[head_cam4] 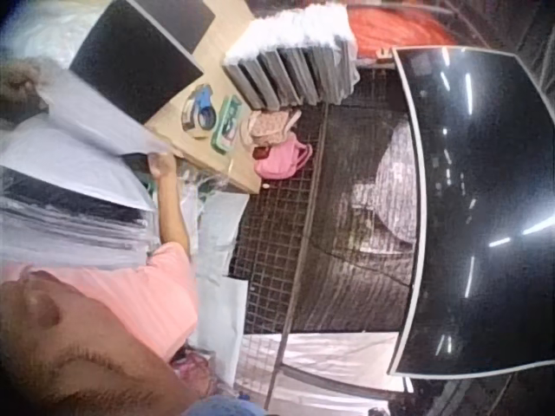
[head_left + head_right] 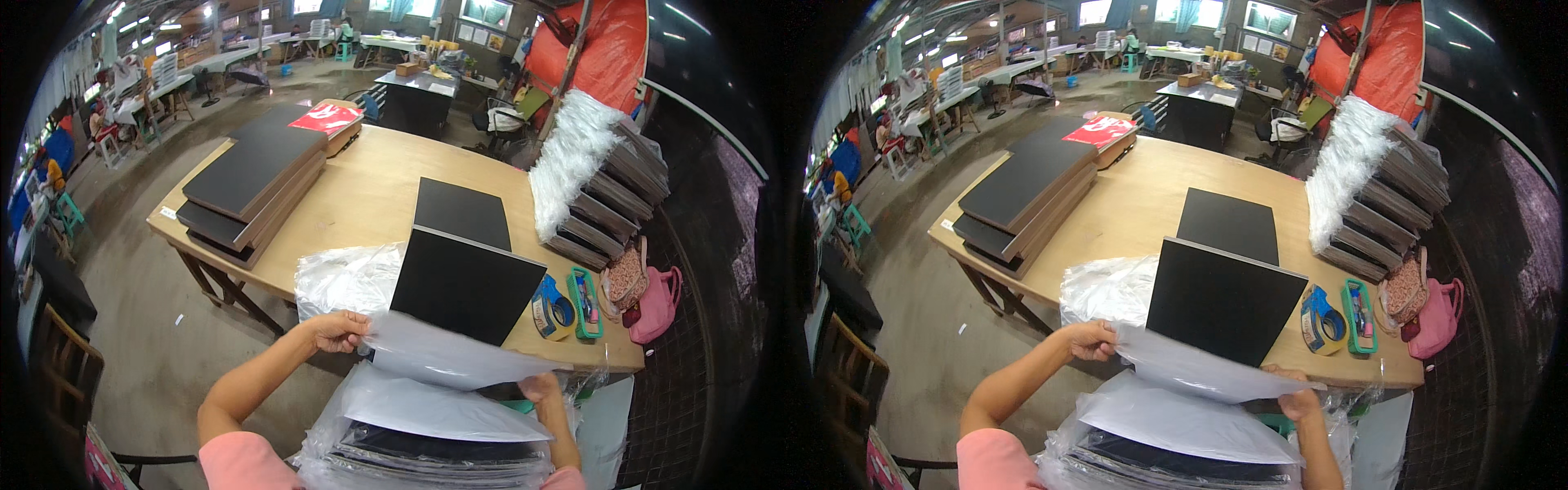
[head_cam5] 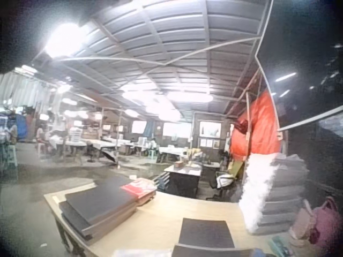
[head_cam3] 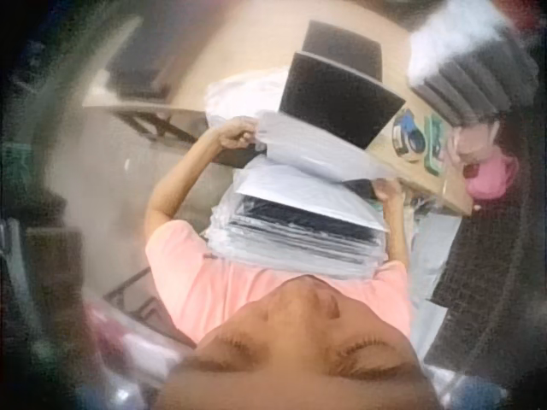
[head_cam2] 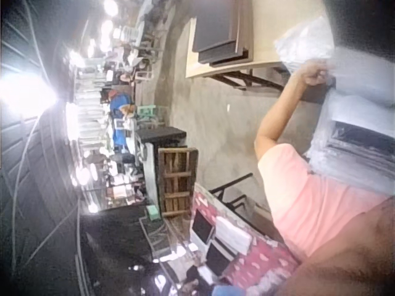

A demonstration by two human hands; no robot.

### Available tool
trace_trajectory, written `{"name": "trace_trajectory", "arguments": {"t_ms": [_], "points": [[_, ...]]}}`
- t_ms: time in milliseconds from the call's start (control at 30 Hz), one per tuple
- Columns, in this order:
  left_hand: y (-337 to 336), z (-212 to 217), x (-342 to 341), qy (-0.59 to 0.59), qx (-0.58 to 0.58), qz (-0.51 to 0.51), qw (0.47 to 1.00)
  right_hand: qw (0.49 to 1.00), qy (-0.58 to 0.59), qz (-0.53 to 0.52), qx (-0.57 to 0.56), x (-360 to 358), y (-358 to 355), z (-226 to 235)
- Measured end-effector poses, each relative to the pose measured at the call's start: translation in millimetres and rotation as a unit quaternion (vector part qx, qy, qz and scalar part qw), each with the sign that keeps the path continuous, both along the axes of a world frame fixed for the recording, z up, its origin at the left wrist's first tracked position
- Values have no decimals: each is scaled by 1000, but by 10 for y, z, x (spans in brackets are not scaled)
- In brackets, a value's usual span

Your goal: The person places black rectangular objects into individual clear plastic bags and then stacks the bagged items together before moving the stack to one side.

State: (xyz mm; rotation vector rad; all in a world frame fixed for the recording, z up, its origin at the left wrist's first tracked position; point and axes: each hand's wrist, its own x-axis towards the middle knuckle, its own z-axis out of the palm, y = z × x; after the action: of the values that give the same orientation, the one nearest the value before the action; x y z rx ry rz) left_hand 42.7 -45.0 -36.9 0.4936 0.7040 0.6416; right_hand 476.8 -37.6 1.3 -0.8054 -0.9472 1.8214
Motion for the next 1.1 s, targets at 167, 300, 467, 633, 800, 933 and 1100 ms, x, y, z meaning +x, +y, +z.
{"name": "trace_trajectory", "arguments": {"t_ms": [167, 300, 467, 633, 800, 933, 1100], "points": [[-272, -1348, 110, 18, -113, 49, 992, 963, -259, 72, 34, 212, -36, -1086], [-427, -2046, 186, 87, -112, 128, 981, 949, -294, 96, -62, 157, -71, -1565], [-659, -1608, 182, 480, 88, 519, 702, 874, -481, 57, -24, 224, -33, -1782], [-572, -33, 142, 693, 436, 466, 335, 736, -649, 113, 155, 286, 88, -1570], [26, 210, -406, 662, 459, 371, 463, 715, -499, 296, 391, -841, 341, 562], [361, 386, -448, 440, 467, 463, 612, 718, -376, 199, 550, -1961, 671, 1022], [412, 606, -275, 491, 442, 471, 585, 667, -336, 60, 662, -3169, 1332, 600]]}}
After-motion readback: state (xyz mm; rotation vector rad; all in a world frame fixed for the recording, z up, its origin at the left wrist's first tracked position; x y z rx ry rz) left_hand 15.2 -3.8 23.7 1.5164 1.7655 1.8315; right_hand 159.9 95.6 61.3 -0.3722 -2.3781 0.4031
